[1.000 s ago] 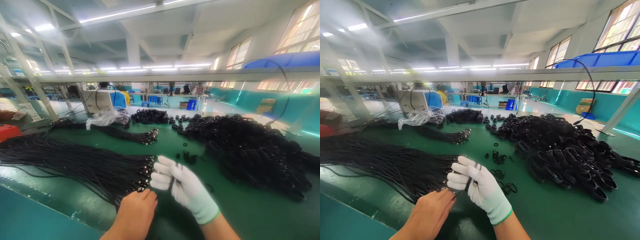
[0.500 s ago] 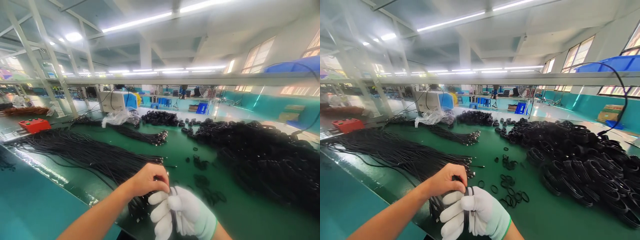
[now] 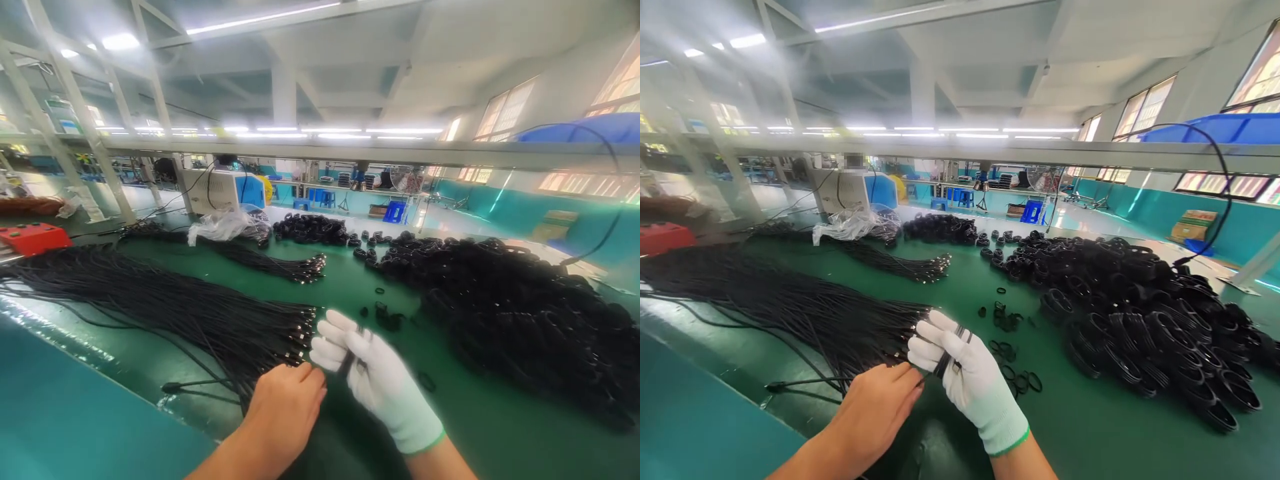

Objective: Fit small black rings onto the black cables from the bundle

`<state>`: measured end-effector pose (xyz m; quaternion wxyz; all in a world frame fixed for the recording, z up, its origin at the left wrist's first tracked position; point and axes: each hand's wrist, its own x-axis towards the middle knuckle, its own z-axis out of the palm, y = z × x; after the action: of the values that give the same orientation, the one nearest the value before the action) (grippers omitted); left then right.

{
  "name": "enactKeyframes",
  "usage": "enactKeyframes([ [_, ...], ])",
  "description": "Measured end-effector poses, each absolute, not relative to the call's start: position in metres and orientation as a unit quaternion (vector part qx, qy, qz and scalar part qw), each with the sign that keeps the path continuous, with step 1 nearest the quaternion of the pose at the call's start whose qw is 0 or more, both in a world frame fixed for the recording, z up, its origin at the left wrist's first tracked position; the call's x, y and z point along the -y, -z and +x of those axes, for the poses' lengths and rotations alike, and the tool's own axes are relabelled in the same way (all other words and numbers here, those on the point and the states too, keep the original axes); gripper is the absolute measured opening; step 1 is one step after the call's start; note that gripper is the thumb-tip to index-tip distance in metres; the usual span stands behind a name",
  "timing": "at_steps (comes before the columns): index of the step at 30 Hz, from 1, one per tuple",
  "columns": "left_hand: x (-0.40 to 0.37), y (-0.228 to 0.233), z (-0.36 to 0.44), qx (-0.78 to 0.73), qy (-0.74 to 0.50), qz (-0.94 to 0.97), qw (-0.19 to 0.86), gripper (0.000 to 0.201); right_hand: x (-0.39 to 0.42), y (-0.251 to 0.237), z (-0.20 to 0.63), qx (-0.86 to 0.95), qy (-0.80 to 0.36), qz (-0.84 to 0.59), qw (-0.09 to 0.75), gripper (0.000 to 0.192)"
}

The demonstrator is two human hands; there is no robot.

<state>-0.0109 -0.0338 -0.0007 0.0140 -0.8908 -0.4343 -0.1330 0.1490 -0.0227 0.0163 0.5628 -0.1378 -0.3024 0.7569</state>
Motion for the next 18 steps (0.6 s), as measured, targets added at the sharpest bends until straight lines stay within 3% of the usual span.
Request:
enactKeyframes([
  [5, 0.035, -0.007, -0.018, 0.358, 0.206, -0.908, 0.075, 0.011, 0.031, -0.002, 0.147, 0.371, -0.734, -0.312, 0.476, 0.041],
  [10, 0.026, -0.036, -0.051, 0.294, 0.182, -0.934, 0.089, 0.019, 0.041, 0.007, 0.138, 0.405, -0.82, -0.204, 0.347, 0.038],
  [12, 0.02, -0.042, -0.059, 0.286, 0.174, -0.942, 0.024, 0.02, 0.044, 0.013, 0.13, 0.389, -0.859, -0.145, 0.298, 0.038],
  [18, -0.005, -0.029, -0.054, 0.308, 0.183, -0.865, -0.351, 0.019, 0.049, 0.024, 0.111, 0.296, -0.915, -0.067, 0.265, 0.043],
])
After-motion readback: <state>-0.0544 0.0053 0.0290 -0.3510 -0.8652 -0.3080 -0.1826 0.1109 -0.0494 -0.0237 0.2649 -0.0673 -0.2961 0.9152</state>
